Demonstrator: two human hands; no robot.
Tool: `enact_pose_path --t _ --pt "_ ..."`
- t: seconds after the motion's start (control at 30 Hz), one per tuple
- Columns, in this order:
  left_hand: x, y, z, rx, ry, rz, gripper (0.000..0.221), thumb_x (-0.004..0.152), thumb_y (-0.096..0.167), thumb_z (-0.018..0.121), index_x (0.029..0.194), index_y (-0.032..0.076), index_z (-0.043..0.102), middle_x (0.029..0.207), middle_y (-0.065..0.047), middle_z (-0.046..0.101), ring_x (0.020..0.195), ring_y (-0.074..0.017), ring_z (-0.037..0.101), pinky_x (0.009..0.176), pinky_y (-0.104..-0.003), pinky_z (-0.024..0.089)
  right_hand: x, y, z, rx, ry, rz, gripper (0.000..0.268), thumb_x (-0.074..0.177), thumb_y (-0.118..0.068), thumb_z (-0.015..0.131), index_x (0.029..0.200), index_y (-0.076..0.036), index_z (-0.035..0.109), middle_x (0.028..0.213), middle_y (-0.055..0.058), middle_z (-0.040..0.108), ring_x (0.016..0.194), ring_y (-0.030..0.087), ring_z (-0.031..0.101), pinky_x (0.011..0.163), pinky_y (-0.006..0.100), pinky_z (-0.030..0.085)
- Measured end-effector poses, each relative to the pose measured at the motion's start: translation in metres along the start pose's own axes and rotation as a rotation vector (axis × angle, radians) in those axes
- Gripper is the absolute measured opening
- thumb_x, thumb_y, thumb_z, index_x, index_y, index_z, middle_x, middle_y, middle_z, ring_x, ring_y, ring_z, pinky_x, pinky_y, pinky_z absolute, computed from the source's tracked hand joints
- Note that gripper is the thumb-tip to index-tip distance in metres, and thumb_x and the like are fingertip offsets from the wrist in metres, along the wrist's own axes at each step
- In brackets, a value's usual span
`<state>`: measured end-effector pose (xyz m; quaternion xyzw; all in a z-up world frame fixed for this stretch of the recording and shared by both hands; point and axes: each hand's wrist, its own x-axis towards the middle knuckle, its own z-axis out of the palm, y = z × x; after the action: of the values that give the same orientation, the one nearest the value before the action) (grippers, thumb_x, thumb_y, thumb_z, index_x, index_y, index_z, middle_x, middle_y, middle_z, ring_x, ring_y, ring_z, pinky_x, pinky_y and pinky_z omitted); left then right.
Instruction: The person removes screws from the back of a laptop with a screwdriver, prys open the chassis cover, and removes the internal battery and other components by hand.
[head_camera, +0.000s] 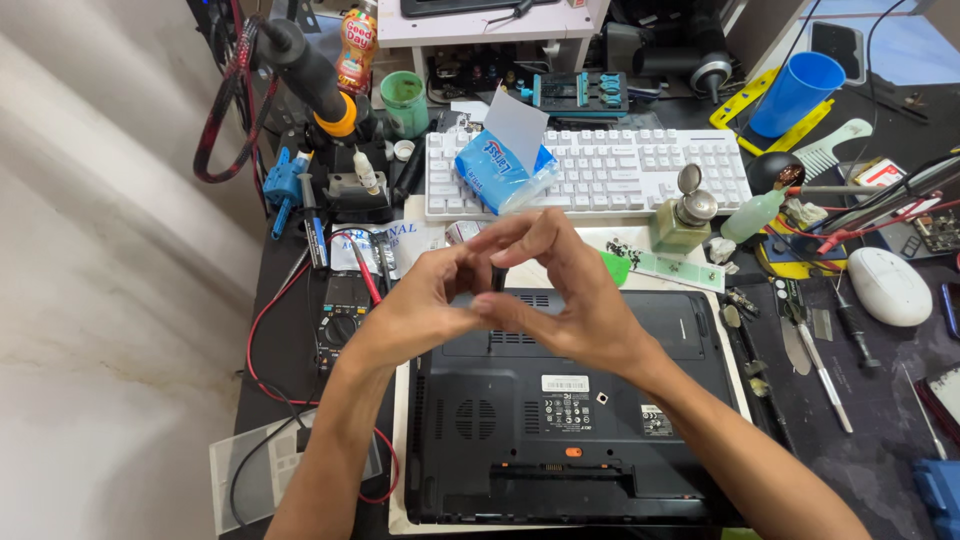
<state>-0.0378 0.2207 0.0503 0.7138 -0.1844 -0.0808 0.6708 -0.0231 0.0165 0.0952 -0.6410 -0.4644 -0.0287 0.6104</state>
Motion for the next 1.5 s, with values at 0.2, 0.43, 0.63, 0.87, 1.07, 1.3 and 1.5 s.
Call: enact_pose_path --t 0.2,0.43,0.63,0.87,1.07,1.3,1.5 --pt "-0.01 0.013 -0.006 -0.06 -0.111 -0.015 0.047 0.089 0.013 0.079 0.131 -0.001 0.064 0.104 0.003 0.068 0.102 -0.0079 0.062 0.091 -0.025 0.052 -0.001 -0.002 -0.005 0.234 0.052 0.358 0.022 0.095 -0.006 0.07 0.112 -0.006 0.055 0.117 0.01 0.066 0.113 0.016 0.067 0.098 0.036 0.059" --pt "-0.001 0.009 0.0 -0.022 -0.026 0.088 0.046 0.086 0.003 0.079 0.13 0.0 0.065 0.095 -0.001 0.066 0.093 -0.0095 0.062 0.085 -0.029 0.054 -0.004 0.001 -0.001 -0.029 -0.006 0.009 0.037 0.088 0.0 0.078 0.112 -0.003 0.049 0.125 0.013 0.061 0.118 0.019 0.062 0.106 0.037 0.051" --pt "-0.007 0.017 -0.001 -0.098 -0.104 -0.103 0.032 0.089 0.013 0.073 0.119 0.002 0.068 0.106 0.002 0.076 0.106 -0.0079 0.071 0.097 -0.026 0.055 -0.002 0.0 -0.009 0.366 0.082 0.438 0.022 0.097 -0.004 0.064 0.115 -0.009 0.052 0.119 0.012 0.069 0.123 0.02 0.068 0.099 0.041 0.057" --pt "0.002 0.009 0.006 -0.021 0.03 -0.025 0.018 0.085 0.006 0.078 0.096 0.001 0.065 0.089 0.002 0.066 0.09 -0.0099 0.066 0.084 -0.03 0.054 -0.007 0.004 -0.002 0.055 0.052 0.02 0.041 0.091 0.003 0.079 0.116 -0.005 0.048 0.129 0.011 0.058 0.126 0.017 0.058 0.113 0.035 0.048" --pt "-0.006 0.022 0.0 0.085 -0.085 -0.075 0.028 0.086 0.005 0.084 0.102 -0.004 0.063 0.094 -0.003 0.06 0.096 -0.0112 0.058 0.087 -0.031 0.049 -0.011 0.013 -0.002 0.134 0.111 0.097 0.033 0.093 0.005 0.08 0.109 -0.006 0.053 0.107 0.003 0.054 0.104 0.011 0.056 0.095 0.028 0.049" --pt "-0.009 0.029 -0.005 -0.036 -0.144 -0.059 0.03 0.095 0.009 0.067 0.124 -0.002 0.069 0.111 -0.002 0.074 0.106 -0.0096 0.068 0.096 -0.028 0.054 -0.012 0.013 -0.004 0.154 0.12 0.128 0.026 0.098 0.004 0.074 0.111 -0.005 0.054 0.108 0.003 0.056 0.105 0.012 0.06 0.096 0.03 0.051" --pt "-0.007 0.012 -0.005 -0.023 -0.101 -0.097 0.033 0.095 0.01 0.069 0.126 0.0 0.069 0.105 -0.003 0.075 0.1 -0.0098 0.069 0.092 -0.029 0.056 -0.012 0.012 -0.001 0.089 0.064 0.023 0.028 0.096 0.003 0.075 0.114 -0.004 0.054 0.113 0.006 0.056 0.111 0.014 0.059 0.101 0.03 0.049"
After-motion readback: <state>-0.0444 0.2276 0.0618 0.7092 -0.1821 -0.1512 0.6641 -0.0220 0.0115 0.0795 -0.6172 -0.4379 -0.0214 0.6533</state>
